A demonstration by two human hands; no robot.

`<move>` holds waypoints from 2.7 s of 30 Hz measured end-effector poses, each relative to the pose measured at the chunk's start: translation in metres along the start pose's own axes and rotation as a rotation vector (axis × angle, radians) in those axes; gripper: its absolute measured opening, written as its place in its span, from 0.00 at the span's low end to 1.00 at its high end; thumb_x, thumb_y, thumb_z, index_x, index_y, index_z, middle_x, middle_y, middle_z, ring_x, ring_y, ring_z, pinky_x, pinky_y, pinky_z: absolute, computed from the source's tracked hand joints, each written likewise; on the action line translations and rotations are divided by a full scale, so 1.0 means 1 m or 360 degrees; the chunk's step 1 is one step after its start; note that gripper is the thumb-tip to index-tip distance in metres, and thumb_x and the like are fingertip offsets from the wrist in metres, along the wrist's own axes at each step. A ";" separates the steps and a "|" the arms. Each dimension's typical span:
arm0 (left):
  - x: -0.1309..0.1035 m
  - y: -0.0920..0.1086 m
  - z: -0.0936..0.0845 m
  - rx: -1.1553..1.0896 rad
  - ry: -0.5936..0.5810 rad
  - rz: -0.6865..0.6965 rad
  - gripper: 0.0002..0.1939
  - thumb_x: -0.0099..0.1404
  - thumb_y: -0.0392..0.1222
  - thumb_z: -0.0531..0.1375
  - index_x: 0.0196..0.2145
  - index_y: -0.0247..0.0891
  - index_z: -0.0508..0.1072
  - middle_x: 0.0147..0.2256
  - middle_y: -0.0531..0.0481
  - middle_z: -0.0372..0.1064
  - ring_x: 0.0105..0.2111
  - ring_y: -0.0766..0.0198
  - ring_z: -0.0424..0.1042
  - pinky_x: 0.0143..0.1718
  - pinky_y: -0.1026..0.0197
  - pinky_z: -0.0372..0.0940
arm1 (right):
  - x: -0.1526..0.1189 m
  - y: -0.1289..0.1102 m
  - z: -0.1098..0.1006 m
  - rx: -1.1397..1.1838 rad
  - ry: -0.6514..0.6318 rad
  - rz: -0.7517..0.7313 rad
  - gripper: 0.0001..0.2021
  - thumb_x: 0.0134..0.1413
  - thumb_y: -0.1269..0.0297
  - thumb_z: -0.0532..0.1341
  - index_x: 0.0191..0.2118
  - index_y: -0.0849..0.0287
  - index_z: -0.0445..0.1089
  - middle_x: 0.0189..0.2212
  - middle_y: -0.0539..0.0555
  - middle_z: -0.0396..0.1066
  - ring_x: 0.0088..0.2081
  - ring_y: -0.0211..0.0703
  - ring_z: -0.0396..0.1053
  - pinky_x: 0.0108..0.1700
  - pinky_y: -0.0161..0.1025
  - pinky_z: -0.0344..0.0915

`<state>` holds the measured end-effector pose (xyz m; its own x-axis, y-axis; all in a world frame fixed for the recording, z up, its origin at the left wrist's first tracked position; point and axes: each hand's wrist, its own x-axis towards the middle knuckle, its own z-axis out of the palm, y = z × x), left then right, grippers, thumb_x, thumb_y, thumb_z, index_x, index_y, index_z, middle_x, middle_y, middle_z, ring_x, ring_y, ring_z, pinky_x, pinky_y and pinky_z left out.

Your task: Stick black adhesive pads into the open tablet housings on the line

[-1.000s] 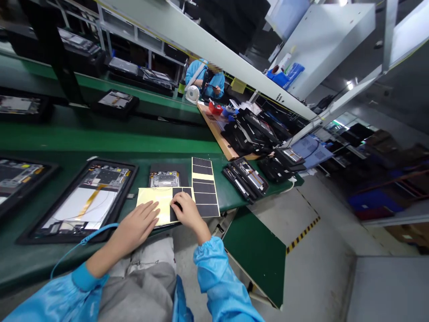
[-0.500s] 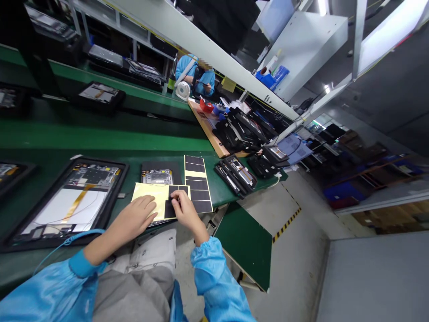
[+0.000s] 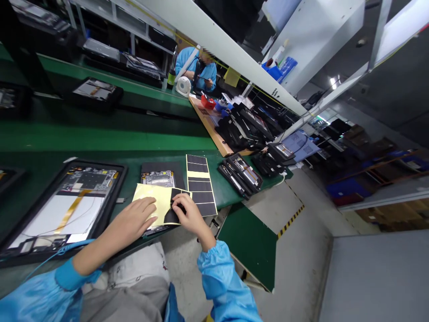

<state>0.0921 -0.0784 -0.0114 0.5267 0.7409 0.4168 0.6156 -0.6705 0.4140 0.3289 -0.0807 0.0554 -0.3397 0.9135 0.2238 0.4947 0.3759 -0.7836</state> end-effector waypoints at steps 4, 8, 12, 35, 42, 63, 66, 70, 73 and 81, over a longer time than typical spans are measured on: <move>0.003 -0.005 0.000 -0.0103 -0.0032 -0.0039 0.08 0.74 0.44 0.54 0.44 0.40 0.71 0.54 0.38 0.71 0.55 0.46 0.69 0.58 0.44 0.65 | -0.021 -0.019 -0.021 0.0038 0.0206 0.0032 0.11 0.72 0.58 0.57 0.38 0.54 0.71 0.48 0.59 0.73 0.52 0.52 0.71 0.58 0.49 0.67; 0.016 -0.002 -0.005 -0.0265 -0.0084 -0.0076 0.09 0.73 0.41 0.53 0.40 0.38 0.72 0.51 0.35 0.73 0.53 0.43 0.70 0.58 0.39 0.64 | -0.033 -0.054 -0.039 0.0064 0.0320 0.0050 0.09 0.73 0.58 0.57 0.40 0.53 0.70 0.50 0.58 0.72 0.54 0.52 0.71 0.59 0.49 0.66; 0.038 0.018 -0.022 -0.0558 -0.0091 -0.0065 0.12 0.72 0.42 0.52 0.37 0.37 0.74 0.49 0.33 0.74 0.55 0.41 0.70 0.63 0.32 0.60 | -0.026 -0.101 -0.041 0.0042 -0.0016 0.0011 0.07 0.72 0.61 0.59 0.40 0.53 0.71 0.55 0.57 0.72 0.58 0.52 0.70 0.63 0.50 0.64; -0.040 0.069 -0.094 -0.2369 0.0456 -0.0826 0.15 0.65 0.52 0.69 0.31 0.38 0.76 0.32 0.53 0.70 0.36 0.65 0.68 0.39 0.67 0.64 | 0.006 -0.129 0.096 0.1440 0.0291 0.0417 0.11 0.57 0.54 0.72 0.33 0.54 0.74 0.46 0.54 0.79 0.48 0.46 0.74 0.49 0.39 0.69; -0.098 0.034 -0.108 -0.1920 0.0022 -0.0787 0.16 0.69 0.55 0.63 0.35 0.40 0.76 0.41 0.46 0.76 0.43 0.57 0.75 0.47 0.60 0.69 | 0.006 -0.120 0.095 0.0809 0.0613 0.0099 0.08 0.71 0.57 0.62 0.40 0.52 0.74 0.48 0.53 0.77 0.55 0.45 0.72 0.58 0.42 0.66; -0.183 0.006 -0.089 -0.0479 0.0549 -0.0849 0.14 0.76 0.43 0.53 0.55 0.49 0.72 0.63 0.50 0.71 0.67 0.55 0.63 0.75 0.47 0.41 | -0.028 -0.093 0.176 0.0219 0.0373 0.0018 0.33 0.69 0.70 0.60 0.74 0.45 0.52 0.59 0.58 0.74 0.64 0.52 0.69 0.69 0.58 0.61; -0.177 0.001 -0.088 -0.0135 0.0444 -0.0618 0.18 0.74 0.41 0.56 0.59 0.46 0.70 0.62 0.48 0.72 0.63 0.55 0.68 0.74 0.52 0.41 | -0.021 -0.097 0.181 0.0123 0.0284 -0.0029 0.35 0.68 0.72 0.60 0.74 0.44 0.51 0.52 0.57 0.77 0.56 0.53 0.73 0.63 0.58 0.66; -0.170 0.006 -0.087 -0.0128 0.0375 -0.0602 0.23 0.75 0.40 0.53 0.66 0.46 0.64 0.64 0.49 0.69 0.64 0.59 0.66 0.74 0.56 0.37 | -0.010 -0.098 0.186 0.0011 0.0202 -0.0098 0.40 0.67 0.73 0.60 0.76 0.41 0.44 0.52 0.55 0.79 0.55 0.55 0.72 0.60 0.59 0.66; -0.171 0.010 -0.087 -0.0293 0.0386 -0.0693 0.21 0.77 0.41 0.52 0.65 0.48 0.63 0.65 0.51 0.67 0.64 0.62 0.66 0.75 0.58 0.35 | 0.000 -0.098 0.190 -0.0044 0.0086 -0.0178 0.42 0.65 0.74 0.61 0.76 0.42 0.43 0.51 0.55 0.80 0.52 0.56 0.73 0.56 0.59 0.68; -0.172 0.023 -0.092 -0.1075 0.0679 -0.1281 0.13 0.80 0.48 0.51 0.58 0.51 0.68 0.60 0.56 0.71 0.65 0.67 0.65 0.65 0.70 0.56 | 0.012 -0.088 0.203 0.0155 0.0011 -0.0333 0.36 0.68 0.71 0.60 0.76 0.47 0.47 0.47 0.56 0.81 0.45 0.50 0.78 0.52 0.50 0.75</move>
<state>-0.0386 -0.2249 0.0009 -0.2019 0.9792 0.0206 0.1748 0.0153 0.9845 0.1188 -0.1340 0.0097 -0.4211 0.8183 0.3912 0.3344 0.5410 -0.7717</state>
